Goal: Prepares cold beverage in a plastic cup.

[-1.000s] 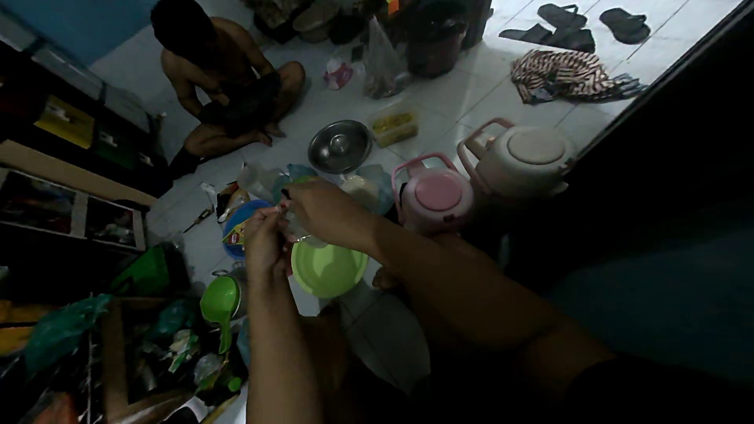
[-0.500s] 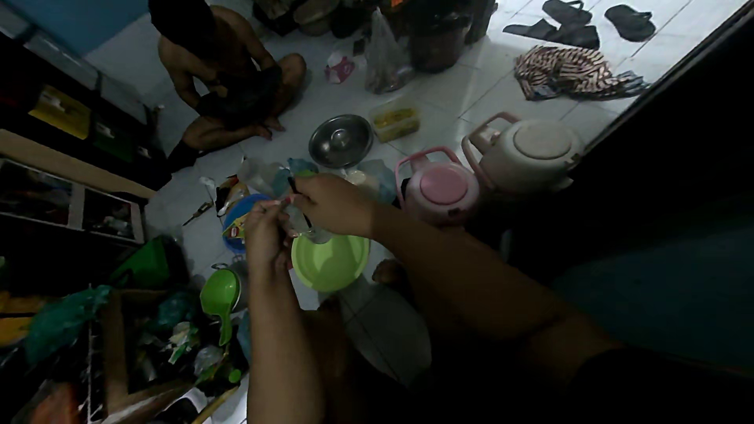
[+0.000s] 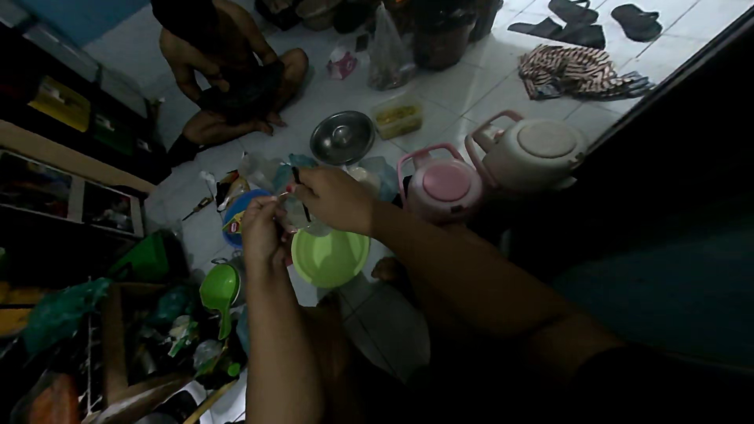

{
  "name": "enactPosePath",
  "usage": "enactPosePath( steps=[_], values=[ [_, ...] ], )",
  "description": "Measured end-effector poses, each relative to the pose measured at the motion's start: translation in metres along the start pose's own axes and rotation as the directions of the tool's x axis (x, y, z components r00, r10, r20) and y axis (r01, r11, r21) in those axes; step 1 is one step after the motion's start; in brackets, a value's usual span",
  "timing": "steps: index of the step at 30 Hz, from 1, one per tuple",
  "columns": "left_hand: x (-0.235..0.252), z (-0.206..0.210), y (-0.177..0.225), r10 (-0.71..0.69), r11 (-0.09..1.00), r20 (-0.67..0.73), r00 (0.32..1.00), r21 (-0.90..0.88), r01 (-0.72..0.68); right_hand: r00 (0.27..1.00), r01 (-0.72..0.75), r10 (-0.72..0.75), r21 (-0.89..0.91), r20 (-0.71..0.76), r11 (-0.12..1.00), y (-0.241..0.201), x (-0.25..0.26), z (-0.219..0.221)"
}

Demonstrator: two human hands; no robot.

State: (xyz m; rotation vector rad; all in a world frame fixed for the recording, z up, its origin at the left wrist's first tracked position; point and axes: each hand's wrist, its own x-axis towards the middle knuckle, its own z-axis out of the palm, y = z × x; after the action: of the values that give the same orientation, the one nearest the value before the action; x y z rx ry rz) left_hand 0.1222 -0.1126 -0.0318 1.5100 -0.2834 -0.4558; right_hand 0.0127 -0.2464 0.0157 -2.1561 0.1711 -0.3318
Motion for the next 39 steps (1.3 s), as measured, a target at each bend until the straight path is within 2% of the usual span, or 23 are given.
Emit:
enactPosePath(
  steps=[4,8,10,12,15,18,20,22,24,27,30,32,34,37,39],
  values=[
    [0.0,0.001,0.0,0.002,1.0,-0.008,1.0,-0.025,-0.002,0.996,0.011,-0.023,-0.133,-0.086,0.991,0.0,-0.002,0.004],
    [-0.002,0.001,0.002,0.002,1.0,-0.016,1.0,0.0,-0.002,0.996,0.039,-0.038,0.006,-0.08,0.999,-0.004,-0.007,0.004],
    [-0.003,0.002,0.003,-0.009,1.0,-0.022,1.0,0.005,0.009,0.99,0.057,-0.068,-0.087,-0.124,0.995,-0.003,-0.008,0.005],
    [-0.003,0.001,0.001,-0.007,1.0,-0.024,1.0,0.007,0.007,0.995,0.033,-0.048,-0.153,-0.092,0.988,-0.002,-0.007,0.006],
    [-0.002,0.0,0.0,-0.002,1.0,-0.022,1.0,0.013,0.002,1.0,-0.006,0.005,-0.01,-0.03,1.0,-0.002,-0.006,0.002],
    [-0.003,0.0,0.0,0.009,1.0,-0.011,1.0,0.014,-0.009,0.997,-0.003,-0.004,-0.103,-0.072,0.995,0.001,-0.003,0.0],
    [-0.004,0.0,-0.001,0.005,1.0,-0.013,1.0,0.012,-0.005,0.999,-0.031,0.027,-0.149,-0.032,0.988,0.001,-0.002,-0.001],
    [-0.005,0.001,0.001,-0.006,1.0,-0.01,1.0,0.019,0.006,0.997,-0.069,0.068,-0.064,-0.019,0.996,-0.002,-0.002,-0.001],
    [-0.007,0.001,0.003,-0.001,1.0,0.004,1.0,0.025,0.001,0.993,-0.063,0.063,0.003,-0.099,0.998,-0.002,-0.004,0.001],
    [-0.007,-0.002,0.006,0.038,0.999,0.022,0.999,0.036,-0.039,0.969,0.057,-0.082,-0.11,-0.233,0.992,0.005,-0.006,0.008],
    [-0.004,-0.007,0.009,0.054,0.998,0.018,0.998,0.029,-0.054,0.98,0.132,-0.149,-0.125,-0.134,0.983,0.004,-0.007,0.011],
    [-0.01,-0.008,0.014,0.05,0.998,0.027,0.998,0.022,-0.051,0.974,0.172,-0.184,-0.097,-0.135,0.98,-0.002,-0.011,0.016],
    [-0.019,-0.008,0.024,0.07,0.998,0.046,0.996,0.002,-0.071,0.916,0.242,-0.308,-0.258,-0.259,0.935,-0.008,-0.015,0.025],
    [-0.031,-0.008,0.036,0.102,0.993,0.037,0.994,-0.061,-0.099,0.75,0.309,-0.529,-0.497,-0.397,0.811,-0.007,-0.015,0.038],
    [-0.032,-0.008,0.037,0.093,0.989,0.011,0.996,-0.114,-0.091,0.75,0.329,-0.526,-0.464,-0.401,0.823,-0.006,-0.016,0.039]
  ],
)
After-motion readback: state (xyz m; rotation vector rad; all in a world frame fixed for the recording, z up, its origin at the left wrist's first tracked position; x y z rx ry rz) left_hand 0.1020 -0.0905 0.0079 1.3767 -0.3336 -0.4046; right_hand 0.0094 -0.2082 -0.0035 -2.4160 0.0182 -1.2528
